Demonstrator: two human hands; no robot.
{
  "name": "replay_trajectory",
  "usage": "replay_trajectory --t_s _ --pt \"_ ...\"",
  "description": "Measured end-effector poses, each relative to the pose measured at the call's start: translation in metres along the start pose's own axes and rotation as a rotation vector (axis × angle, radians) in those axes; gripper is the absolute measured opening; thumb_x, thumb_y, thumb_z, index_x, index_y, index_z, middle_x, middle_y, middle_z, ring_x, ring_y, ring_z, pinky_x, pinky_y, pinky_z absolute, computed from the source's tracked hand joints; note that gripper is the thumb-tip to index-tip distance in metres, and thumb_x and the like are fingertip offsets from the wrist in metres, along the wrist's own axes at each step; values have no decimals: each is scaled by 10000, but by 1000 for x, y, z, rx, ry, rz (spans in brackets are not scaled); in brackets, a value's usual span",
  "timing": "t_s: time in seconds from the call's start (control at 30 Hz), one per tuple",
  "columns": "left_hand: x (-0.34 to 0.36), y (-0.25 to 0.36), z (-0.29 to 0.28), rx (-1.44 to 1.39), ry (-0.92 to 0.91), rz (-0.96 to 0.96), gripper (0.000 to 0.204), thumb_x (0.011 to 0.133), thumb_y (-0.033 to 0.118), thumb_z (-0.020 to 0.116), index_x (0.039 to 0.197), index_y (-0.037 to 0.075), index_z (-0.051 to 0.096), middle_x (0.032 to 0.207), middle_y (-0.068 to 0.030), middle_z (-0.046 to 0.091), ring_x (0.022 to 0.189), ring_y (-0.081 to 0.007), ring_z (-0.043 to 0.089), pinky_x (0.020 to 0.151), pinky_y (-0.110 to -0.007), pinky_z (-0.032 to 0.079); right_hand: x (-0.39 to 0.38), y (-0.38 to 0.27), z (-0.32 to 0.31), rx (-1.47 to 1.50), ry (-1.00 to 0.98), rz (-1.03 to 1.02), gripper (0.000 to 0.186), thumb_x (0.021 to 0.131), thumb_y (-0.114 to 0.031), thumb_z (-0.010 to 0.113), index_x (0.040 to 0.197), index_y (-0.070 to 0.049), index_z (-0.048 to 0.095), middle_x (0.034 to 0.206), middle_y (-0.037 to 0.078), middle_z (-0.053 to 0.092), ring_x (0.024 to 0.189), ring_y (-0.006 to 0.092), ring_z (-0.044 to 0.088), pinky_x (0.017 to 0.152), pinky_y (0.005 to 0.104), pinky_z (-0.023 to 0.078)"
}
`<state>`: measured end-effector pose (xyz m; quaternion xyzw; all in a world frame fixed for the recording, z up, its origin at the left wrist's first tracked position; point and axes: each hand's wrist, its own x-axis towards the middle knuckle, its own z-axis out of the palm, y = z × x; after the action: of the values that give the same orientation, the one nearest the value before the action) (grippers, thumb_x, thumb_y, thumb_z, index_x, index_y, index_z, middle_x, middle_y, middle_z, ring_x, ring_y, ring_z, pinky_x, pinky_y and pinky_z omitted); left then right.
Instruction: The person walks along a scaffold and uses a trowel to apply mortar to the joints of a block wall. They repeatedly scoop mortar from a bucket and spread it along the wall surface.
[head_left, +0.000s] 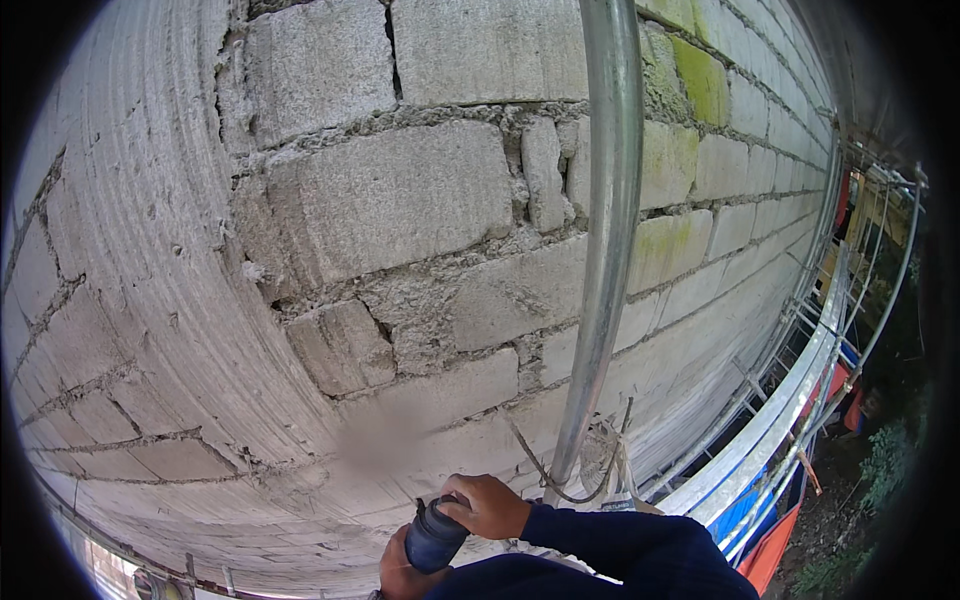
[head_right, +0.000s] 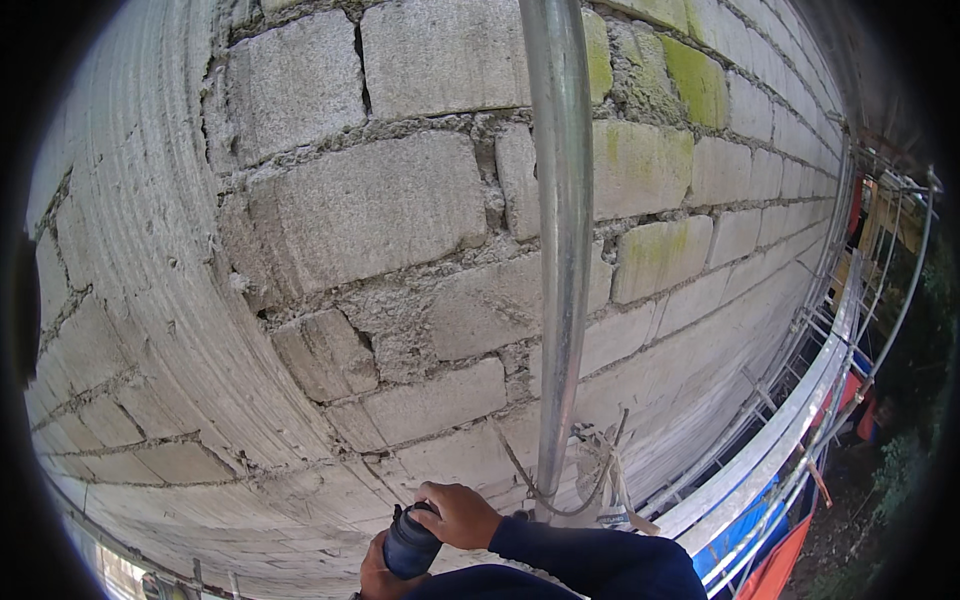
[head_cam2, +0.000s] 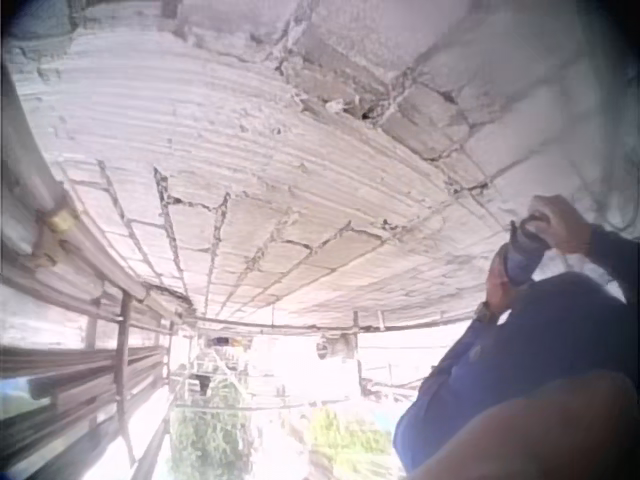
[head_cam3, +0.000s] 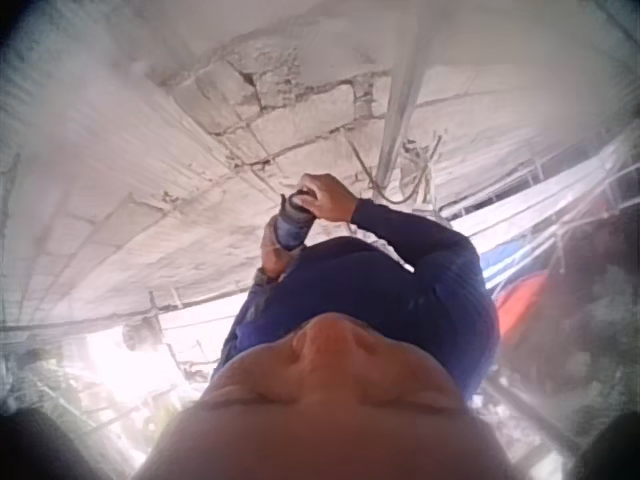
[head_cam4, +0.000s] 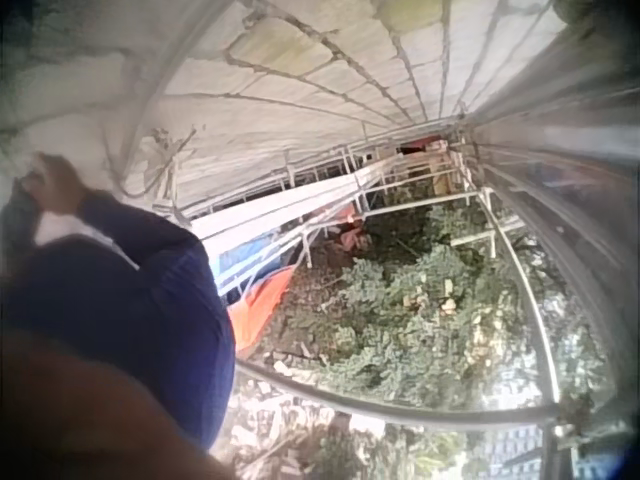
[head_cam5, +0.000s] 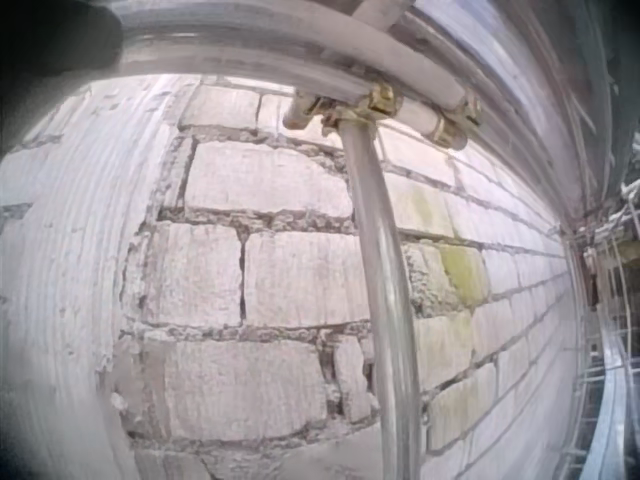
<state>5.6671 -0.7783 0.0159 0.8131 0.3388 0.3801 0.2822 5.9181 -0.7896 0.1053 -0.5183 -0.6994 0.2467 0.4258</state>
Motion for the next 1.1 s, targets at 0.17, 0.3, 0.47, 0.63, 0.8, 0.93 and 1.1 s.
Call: replay_trajectory --t_s 0.17,0.3,0.47,0.63,0.8,0.93,1.1 --pt "37 12 -3 -62 -206 -43 938 623 272 900 1402 31 435 1225 -209 617 1134 -374 624 977 -451 495 -23 12 -27 250 113 49 301 985 -252 637 1116 19 630 863 118 648 757 179 599 716 329 491" --pt "51 13 10 -109 -358 -137 963 559 266 948 1358 37 461 1229 -186 630 1152 -346 634 979 -438 504 -54 50 -31 256 235 254 352 1018 -289 588 1178 23 625 905 57 654 781 122 581 721 295 485" --pt "69 6 46 -151 -576 -22 980 560 288 942 1376 40 460 1231 -187 633 1143 -340 630 983 -437 494 -91 64 -32 500 154 561 395 1033 -348 537 1130 12 668 926 35 672 792 99 573 733 281 486" --pt "88 18 77 -315 -732 17 1005 574 312 932 1400 29 433 1288 -195 585 1189 -349 593 1008 -434 471 -116 52 -49 484 354 582 303 1006 -282 585 1072 -6 693 874 12 649 772 77 559 708 269 473" --pt "97 31 105 -433 -813 87 1026 600 321 924 1423 28 388 1296 -206 567 1202 -344 586 1015 -437 466 -156 54 -60 555 551 633 337 1017 -326 556 1054 -16 682 861 11 649 741 99 576 679 264 484" --pt "97 45 115 -496 -833 102 1052 596 321 933 1431 18 369 1297 -204 572 1205 -336 590 1022 -430 465 -181 45 -55 522 558 882 454 1040 -438 481 1141 -24 640 961 55 653 804 133 610 712 286 528" --pt "105 63 136 -501 -884 253 1091 593 335 946 1444 3 349 1331 -215 550 1237 -332 572 1042 -428 455 -205 40 -66 419 456 682 433 1055 -397 492 1216 -15 617 1036 64 672 929 149 652 796 310 559"
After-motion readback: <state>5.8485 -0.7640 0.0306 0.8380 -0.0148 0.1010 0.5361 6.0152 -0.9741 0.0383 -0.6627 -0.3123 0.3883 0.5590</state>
